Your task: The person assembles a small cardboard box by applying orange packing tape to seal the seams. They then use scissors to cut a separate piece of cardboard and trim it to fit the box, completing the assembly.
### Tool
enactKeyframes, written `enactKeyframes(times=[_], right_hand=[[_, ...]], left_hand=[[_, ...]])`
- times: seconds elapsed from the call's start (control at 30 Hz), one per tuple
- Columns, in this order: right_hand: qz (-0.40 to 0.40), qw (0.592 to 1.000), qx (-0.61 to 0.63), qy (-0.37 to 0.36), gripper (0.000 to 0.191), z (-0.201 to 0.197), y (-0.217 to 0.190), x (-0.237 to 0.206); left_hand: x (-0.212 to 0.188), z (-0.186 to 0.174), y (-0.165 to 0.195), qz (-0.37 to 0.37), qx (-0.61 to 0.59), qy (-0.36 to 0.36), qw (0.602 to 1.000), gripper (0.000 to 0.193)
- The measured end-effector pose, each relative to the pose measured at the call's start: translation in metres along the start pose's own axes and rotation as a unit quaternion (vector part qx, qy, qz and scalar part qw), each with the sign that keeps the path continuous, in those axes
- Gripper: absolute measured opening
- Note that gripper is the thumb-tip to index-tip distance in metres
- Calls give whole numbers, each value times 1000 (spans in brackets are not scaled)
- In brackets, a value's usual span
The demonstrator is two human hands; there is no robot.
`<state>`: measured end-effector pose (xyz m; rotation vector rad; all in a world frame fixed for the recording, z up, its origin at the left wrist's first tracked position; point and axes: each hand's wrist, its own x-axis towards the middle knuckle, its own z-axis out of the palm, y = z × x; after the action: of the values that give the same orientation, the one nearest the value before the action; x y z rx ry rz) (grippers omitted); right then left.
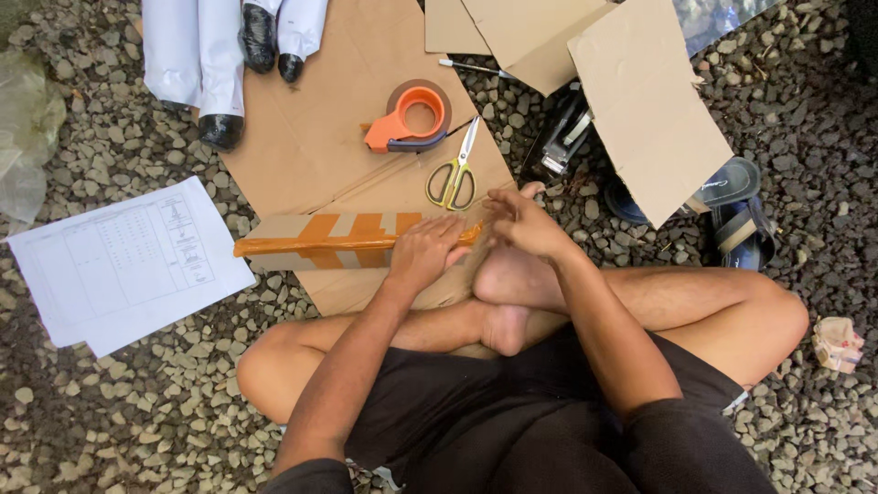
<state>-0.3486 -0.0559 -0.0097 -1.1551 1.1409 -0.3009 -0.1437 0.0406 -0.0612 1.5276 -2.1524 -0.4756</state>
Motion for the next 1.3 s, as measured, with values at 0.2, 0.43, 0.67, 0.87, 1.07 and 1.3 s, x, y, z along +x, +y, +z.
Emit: enactKeyframes(times=[0.2,0.43,0.67,0.87,1.07,1.3], right_hand=[[26,997,73,-26,55,7,35,-2],[33,998,26,36,18,18,46,0],[-28,985,120,122,24,45,57,1],[-190,935,-116,276,13,71,71,-13],[-74,979,90,169,21,73,87,-21],[-200,962,3,187,20,85,47,-53]], left_hand=[[-1,-5,5,1,10,-22,1000,56],[-1,-5,4,-9,16,-21,1000,57],[0,-4,4,-4,15,-22,1000,55],[-3,-4,5,6,13,-10,1000,53],[-4,-4,3,-5,3,-23,1000,55],[-1,-62,21,22,-22,-37,999,52]])
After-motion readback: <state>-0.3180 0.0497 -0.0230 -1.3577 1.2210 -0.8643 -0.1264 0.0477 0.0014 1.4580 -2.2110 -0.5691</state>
